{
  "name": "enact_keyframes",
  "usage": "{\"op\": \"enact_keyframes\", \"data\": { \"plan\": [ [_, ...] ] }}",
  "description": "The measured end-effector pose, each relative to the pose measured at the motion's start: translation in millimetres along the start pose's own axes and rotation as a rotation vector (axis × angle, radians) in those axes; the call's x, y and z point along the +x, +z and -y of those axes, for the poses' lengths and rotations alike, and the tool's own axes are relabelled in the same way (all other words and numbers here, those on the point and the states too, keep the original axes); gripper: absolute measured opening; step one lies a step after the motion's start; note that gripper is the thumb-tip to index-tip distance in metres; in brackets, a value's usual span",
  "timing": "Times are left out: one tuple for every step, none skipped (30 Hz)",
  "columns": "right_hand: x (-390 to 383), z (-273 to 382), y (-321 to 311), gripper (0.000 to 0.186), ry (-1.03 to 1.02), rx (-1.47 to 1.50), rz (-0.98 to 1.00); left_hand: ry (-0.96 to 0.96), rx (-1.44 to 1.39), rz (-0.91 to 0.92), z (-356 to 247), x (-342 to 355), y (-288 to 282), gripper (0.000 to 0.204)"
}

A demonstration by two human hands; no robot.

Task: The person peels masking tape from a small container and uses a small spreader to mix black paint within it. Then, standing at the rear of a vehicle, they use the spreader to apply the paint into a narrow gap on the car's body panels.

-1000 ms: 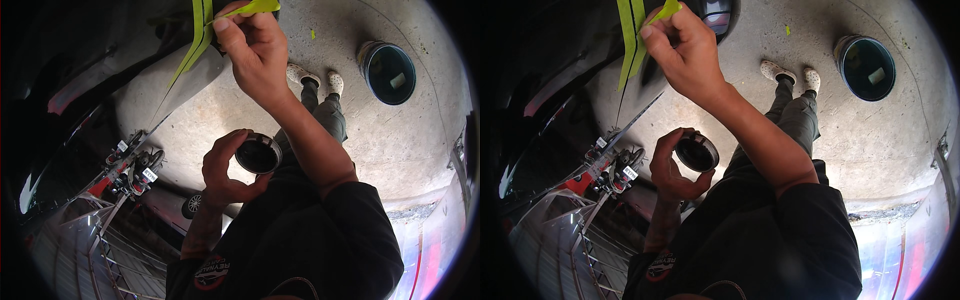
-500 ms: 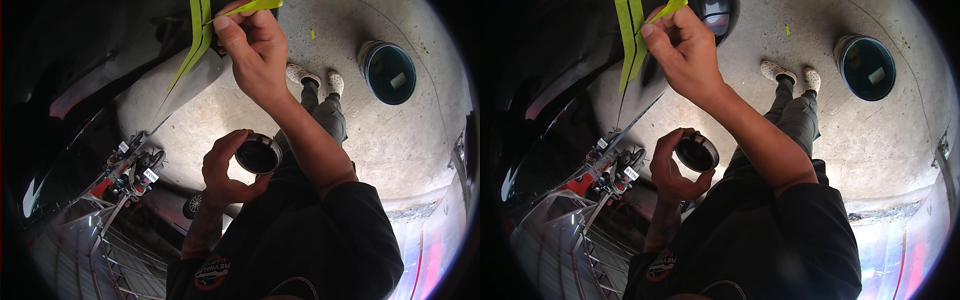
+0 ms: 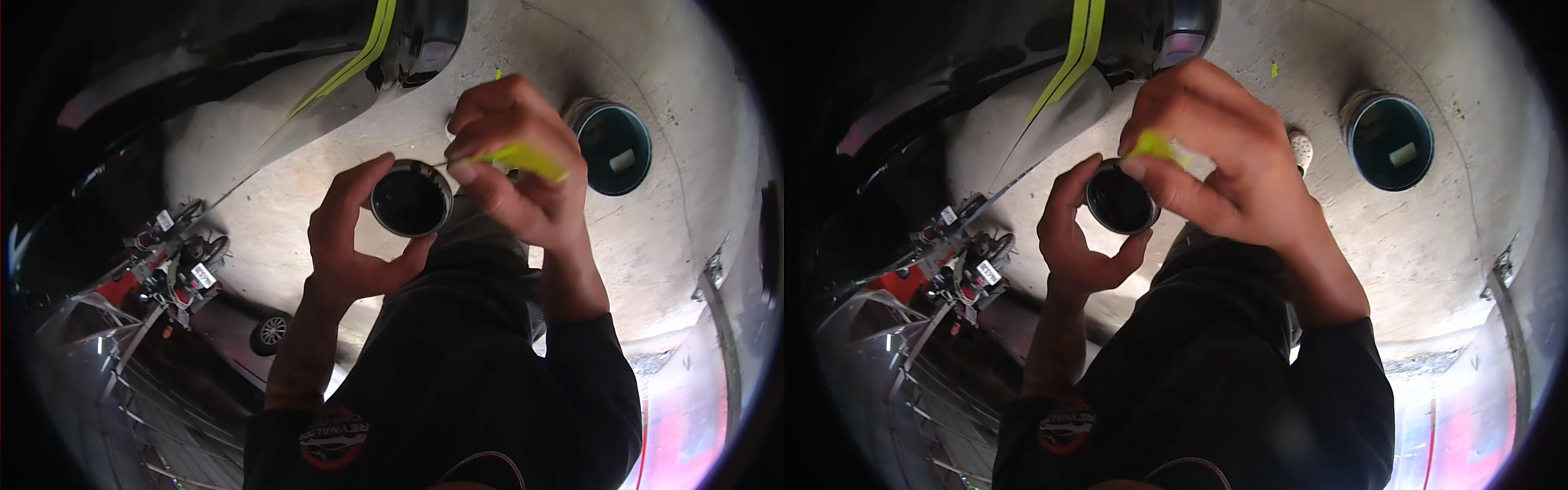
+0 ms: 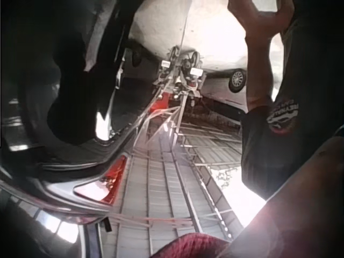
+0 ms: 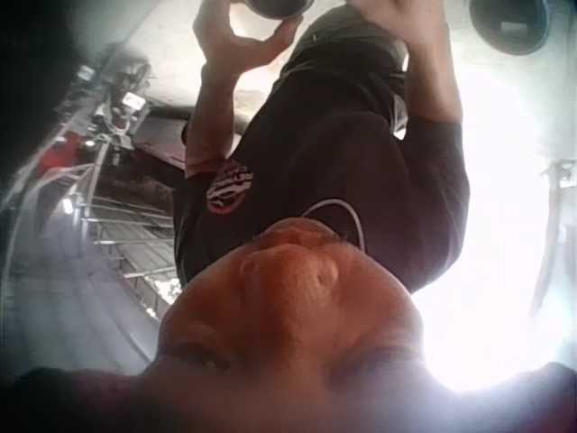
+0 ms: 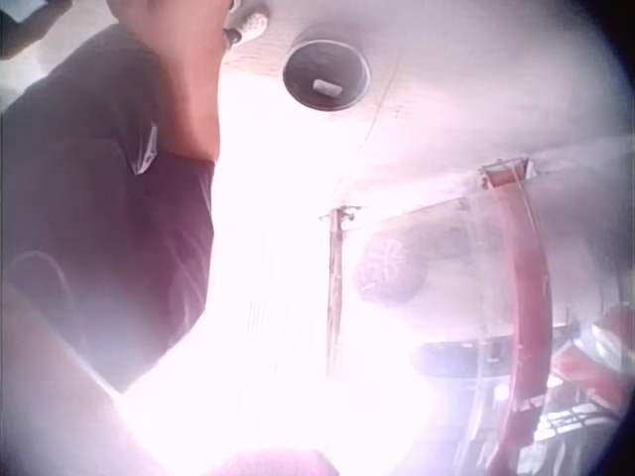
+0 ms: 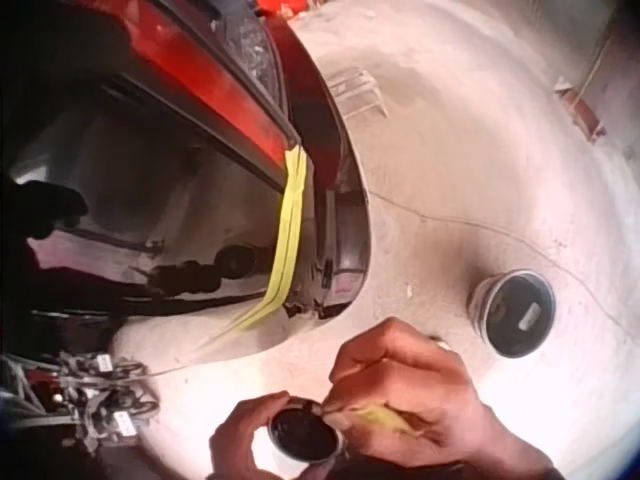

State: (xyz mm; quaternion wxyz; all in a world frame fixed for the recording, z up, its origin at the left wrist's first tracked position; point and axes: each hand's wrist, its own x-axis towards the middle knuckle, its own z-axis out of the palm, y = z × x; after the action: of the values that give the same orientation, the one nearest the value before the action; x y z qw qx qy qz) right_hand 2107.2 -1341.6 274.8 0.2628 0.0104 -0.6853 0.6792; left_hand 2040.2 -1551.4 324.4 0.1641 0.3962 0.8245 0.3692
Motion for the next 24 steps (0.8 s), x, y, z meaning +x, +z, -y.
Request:
{"op": "enact_keyframes", "data": {
  "plan": [
    [-2,5,-4,0.016,-0.003,-0.068,0.070,0.012,-0.013,-0.011,-2,3,2,0.074],
    [-2,10,-7,0.017,-0.006,-0.143,0.132,0.031,-0.029,-0.015,-3,7,4,0.073],
    [-1,13,-9,0.017,-0.010,-0.152,0.142,0.034,-0.037,-0.027,-5,11,5,0.073],
    [-1,15,-10,0.017,-0.014,-0.204,0.152,0.038,-0.026,-0.017,-8,13,6,0.073],
    [0,17,-10,0.018,-0.019,-0.253,0.160,0.041,-0.012,-0.006,-9,15,6,0.073],
    [1,19,-10,0.018,-0.025,-0.255,0.166,0.042,-0.013,-0.015,-10,15,7,0.073],
    [2,20,-10,0.020,-0.032,-0.275,0.166,0.059,-0.004,-0.027,-10,15,8,0.072],
    [3,21,-11,0.021,-0.038,-0.294,0.165,0.075,0.005,-0.037,-12,15,9,0.072],
    [2,21,-11,0.021,-0.041,-0.293,0.168,0.075,0.007,-0.042,-13,15,9,0.072],
    [1,20,-11,0.024,-0.059,-0.333,0.172,0.068,0.016,-0.041,-15,15,9,0.072],
    [1,19,-11,0.026,-0.077,-0.373,0.176,0.061,0.024,-0.041,-17,15,9,0.072],
    [0,19,-12,0.026,-0.078,-0.372,0.177,0.060,0.025,-0.043,-17,15,10,0.072],
    [-1,19,-12,0.026,-0.077,-0.365,0.168,0.058,0.027,-0.046,-16,14,10,0.072],
    [-1,18,-12,0.025,-0.077,-0.358,0.157,0.057,0.029,-0.050,-15,14,10,0.073],
    [0,18,-13,0.025,-0.077,-0.356,0.157,0.057,0.031,-0.050,-16,13,9,0.073],
    [0,18,-13,0.025,-0.062,-0.347,0.155,0.033,0.032,-0.040,-16,12,9,0.075],
    [-1,18,-13,0.025,-0.046,-0.339,0.153,0.011,0.033,-0.030,-16,11,9,0.076],
    [-2,18,-13,0.025,-0.045,-0.339,0.151,0.012,0.033,-0.027,-15,11,8,0.076],
    [-3,16,-12,0.025,-0.052,-0.349,0.150,0.019,0.044,-0.031,-14,12,8,0.075],
    [-4,16,-11,0.024,-0.060,-0.360,0.149,0.027,0.055,-0.034,-13,12,8,0.074],
    [-5,16,-11,0.024,-0.058,-0.361,0.147,0.027,0.054,-0.031,-12,12,8,0.074],
    [-6,16,-11,0.024,-0.035,-0.348,0.142,0.013,0.048,-0.032,-12,11,9,0.075],
    [-5,17,-10,0.023,-0.016,-0.334,0.140,-0.001,0.044,-0.038,-11,10,7,0.075],
    [-5,18,-9,0.023,-0.018,-0.334,0.141,-0.001,0.045,-0.039,-11,10,6,0.075]
  ]
}}
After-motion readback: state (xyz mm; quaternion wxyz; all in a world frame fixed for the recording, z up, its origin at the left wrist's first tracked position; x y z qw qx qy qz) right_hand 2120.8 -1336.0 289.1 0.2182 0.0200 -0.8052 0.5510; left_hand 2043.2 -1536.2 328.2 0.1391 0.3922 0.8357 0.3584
